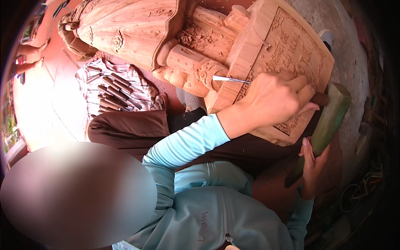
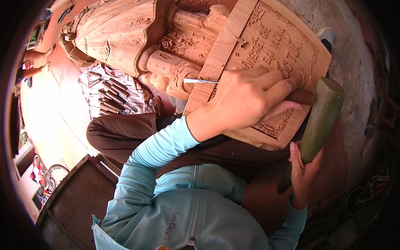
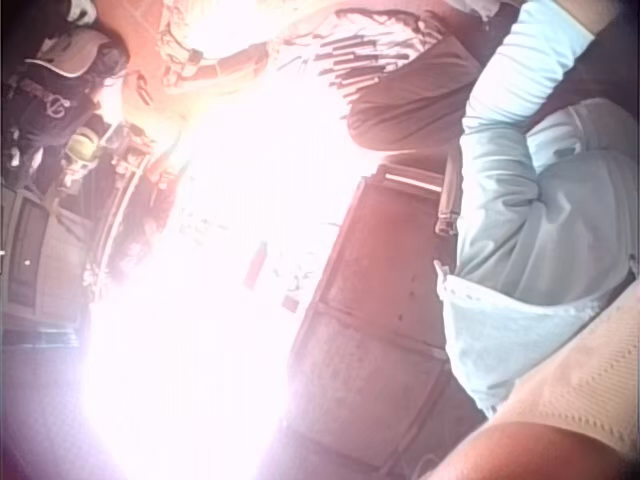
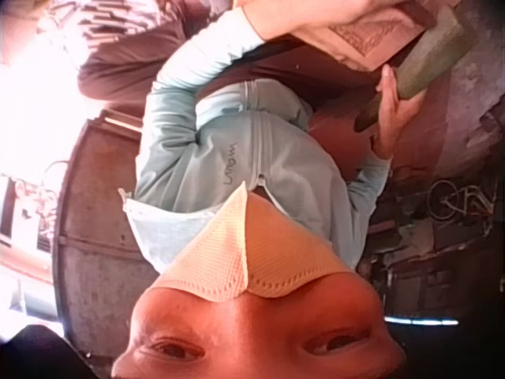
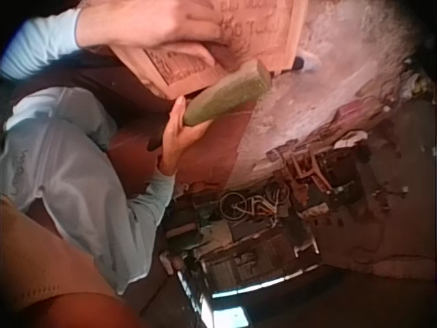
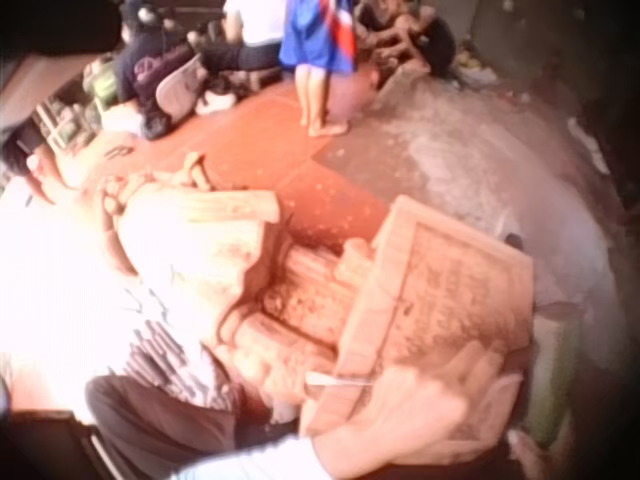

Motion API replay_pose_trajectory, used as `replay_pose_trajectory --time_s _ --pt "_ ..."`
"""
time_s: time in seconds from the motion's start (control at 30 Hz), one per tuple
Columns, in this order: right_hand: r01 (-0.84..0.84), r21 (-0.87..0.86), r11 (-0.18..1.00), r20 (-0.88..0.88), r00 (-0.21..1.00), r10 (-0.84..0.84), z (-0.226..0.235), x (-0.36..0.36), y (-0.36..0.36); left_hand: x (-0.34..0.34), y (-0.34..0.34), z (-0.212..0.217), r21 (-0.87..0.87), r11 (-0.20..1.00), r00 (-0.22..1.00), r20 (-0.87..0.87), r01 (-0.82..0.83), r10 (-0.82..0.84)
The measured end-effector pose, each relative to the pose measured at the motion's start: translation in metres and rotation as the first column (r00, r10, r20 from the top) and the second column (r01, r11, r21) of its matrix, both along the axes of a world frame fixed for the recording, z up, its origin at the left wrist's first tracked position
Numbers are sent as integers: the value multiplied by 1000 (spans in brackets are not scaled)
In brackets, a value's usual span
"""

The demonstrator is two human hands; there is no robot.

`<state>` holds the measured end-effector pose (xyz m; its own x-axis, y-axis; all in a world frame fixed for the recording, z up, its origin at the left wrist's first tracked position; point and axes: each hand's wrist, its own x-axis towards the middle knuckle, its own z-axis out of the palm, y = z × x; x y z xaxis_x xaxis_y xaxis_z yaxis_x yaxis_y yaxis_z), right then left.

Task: The person sits on the floor and carves a wooden statue using a chisel and a wooden mallet. They repeatedly strike the chisel to shape the wood and occasionally switch tools from a nearby cloth.

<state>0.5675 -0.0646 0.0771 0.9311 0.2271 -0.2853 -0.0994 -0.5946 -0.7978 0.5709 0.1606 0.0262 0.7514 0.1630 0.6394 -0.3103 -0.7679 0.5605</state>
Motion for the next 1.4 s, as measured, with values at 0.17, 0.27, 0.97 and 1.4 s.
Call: replay_pose_trajectory --time_s 0.17,0.27,0.97,1.4 --pt "28 27 999 -16 1000 -27 -3 -3 -4 -2 -3 2 41 999 999 -24 32 -31" --pt "45 80 996 -53 998 -40 -3 -5 -7 -1 -3 0 37 999 999 -15 30 -30" --pt "111 48 993 -78 991 -108 -9 -1 -5 1 0 -5 71 997 997 -80 13 -7" --pt "-7 -54 998 4 1000 7 -7 14 1 6 3 9 83 992 995 -17 -97 99"
